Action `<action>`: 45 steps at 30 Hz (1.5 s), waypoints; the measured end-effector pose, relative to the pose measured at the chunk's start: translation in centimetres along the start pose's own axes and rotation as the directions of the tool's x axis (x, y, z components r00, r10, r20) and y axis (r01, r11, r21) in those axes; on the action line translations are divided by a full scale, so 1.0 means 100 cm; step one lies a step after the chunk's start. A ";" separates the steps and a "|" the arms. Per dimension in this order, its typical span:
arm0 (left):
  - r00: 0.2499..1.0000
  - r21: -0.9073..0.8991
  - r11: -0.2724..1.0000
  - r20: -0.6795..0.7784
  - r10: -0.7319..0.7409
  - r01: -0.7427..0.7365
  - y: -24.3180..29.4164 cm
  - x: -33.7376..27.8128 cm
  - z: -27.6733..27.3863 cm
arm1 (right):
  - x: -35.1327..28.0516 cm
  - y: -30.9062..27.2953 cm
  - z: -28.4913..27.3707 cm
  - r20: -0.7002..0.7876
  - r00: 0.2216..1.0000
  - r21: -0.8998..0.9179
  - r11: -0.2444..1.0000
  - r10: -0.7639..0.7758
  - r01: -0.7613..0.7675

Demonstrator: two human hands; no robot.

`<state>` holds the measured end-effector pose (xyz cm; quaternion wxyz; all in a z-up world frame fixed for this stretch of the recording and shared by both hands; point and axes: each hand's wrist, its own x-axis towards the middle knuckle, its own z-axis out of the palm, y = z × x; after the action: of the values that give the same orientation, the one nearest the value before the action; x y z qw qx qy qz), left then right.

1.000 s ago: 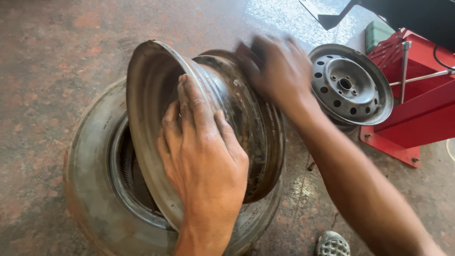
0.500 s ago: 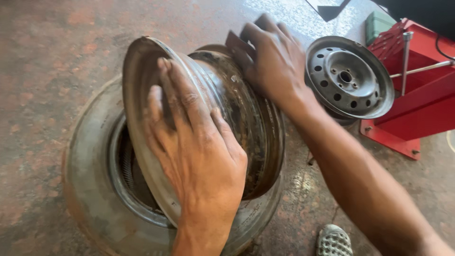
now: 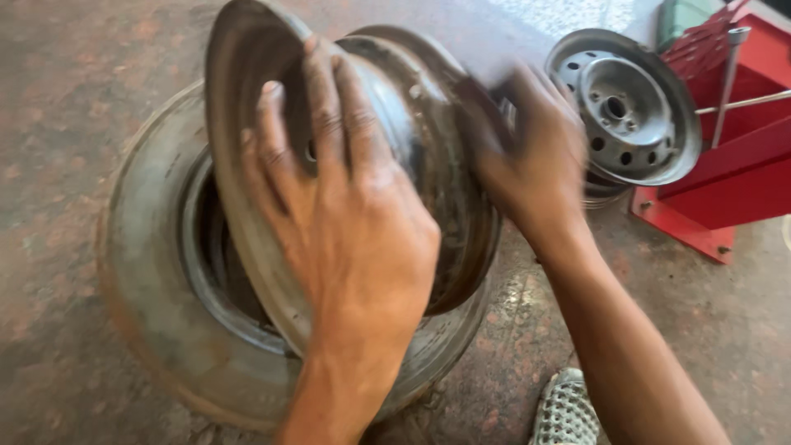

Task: The person scrubs the surface of a metal car wheel rim using a small abrasive block. The rim is positioned upright on top of a tire on the floor. The person rotates the rim with one hand while scrubbing the surface with the other, working around the circumference of the metal part.

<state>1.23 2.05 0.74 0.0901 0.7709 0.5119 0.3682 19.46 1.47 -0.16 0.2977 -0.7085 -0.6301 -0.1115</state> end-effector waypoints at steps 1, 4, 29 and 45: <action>1.000 -0.011 1.000 -0.008 0.002 -0.002 0.000 -0.001 0.001 | -0.023 -0.004 -0.013 0.023 0.995 0.017 0.995 0.098 -0.099; 0.999 -0.036 0.999 -0.040 -0.002 0.000 0.000 -0.001 0.003 | -0.045 -0.018 -0.017 -0.024 0.994 0.071 0.992 0.107 -0.105; 0.994 -0.041 0.999 -0.104 -0.025 0.021 0.003 -0.003 0.007 | -0.041 -0.018 0.002 -0.116 0.979 0.191 0.971 0.170 -0.146; 0.998 -0.009 0.999 -0.026 -0.049 0.049 0.003 0.001 0.006 | 0.040 0.009 0.027 0.008 0.999 -0.081 0.995 -0.051 0.052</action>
<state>1.90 2.13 0.48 0.0956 0.7528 0.5302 0.3783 20.49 6.24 -0.44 0.2636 -0.7040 -0.6439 -0.1426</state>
